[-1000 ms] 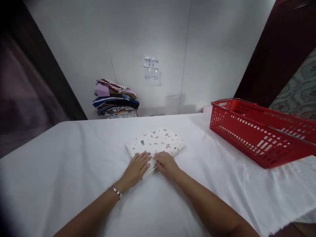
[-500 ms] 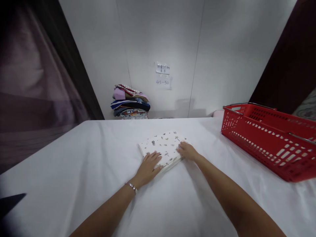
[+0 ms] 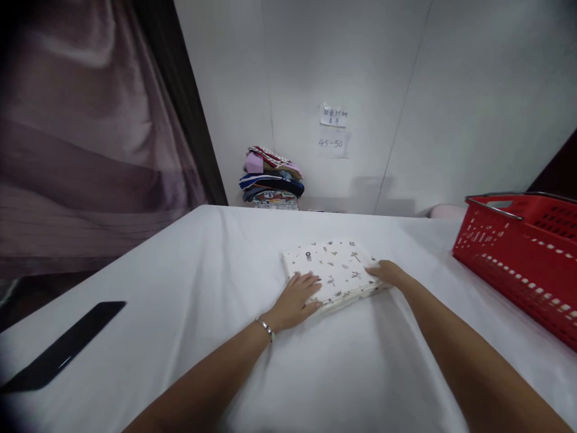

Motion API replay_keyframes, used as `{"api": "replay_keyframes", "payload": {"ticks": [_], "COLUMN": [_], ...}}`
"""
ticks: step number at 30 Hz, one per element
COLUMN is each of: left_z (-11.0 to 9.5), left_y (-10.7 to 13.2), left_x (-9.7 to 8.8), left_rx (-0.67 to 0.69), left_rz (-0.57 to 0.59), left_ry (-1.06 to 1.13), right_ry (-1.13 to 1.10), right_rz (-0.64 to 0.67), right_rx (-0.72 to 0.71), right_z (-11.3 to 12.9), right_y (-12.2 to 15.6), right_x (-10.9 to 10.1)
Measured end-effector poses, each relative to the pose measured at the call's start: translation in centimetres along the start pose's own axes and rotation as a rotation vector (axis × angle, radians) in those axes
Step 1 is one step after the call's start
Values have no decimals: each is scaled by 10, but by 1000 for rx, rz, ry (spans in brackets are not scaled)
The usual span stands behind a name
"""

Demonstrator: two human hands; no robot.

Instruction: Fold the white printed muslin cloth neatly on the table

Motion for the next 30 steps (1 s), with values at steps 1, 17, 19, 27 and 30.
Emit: {"api": "replay_keyframes", "payload": {"ticks": [1, 17, 19, 27, 30], "left_z": [0, 11, 20, 25, 29], "left_y": [4, -40, -38, -42, -51], "left_x": [-2, 9, 24, 29, 22], "left_rx": [6, -292, -324, -364, -415], "left_rz": [27, -24, -3, 141, 134], "left_ry": [13, -167, -196, -168, -183], "right_ry": [-15, 97, 175, 255, 261], "right_rz": [53, -81, -13, 102, 98], "right_rx": [24, -616, -552, -404, -400], "right_z": [-7, 83, 82, 49, 51], "right_y": [10, 71, 58, 44, 45], "right_x": [-2, -9, 18, 59, 56]}}
Point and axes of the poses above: each hand's wrist, its own y-axis away from the middle knuckle, its own x-axis out of the palm, z = x × y, the point moved 7 cm from there along -y, towards the middle knuckle, and after that the axes turned 5 degrees about -z, right-handed, at the moved point
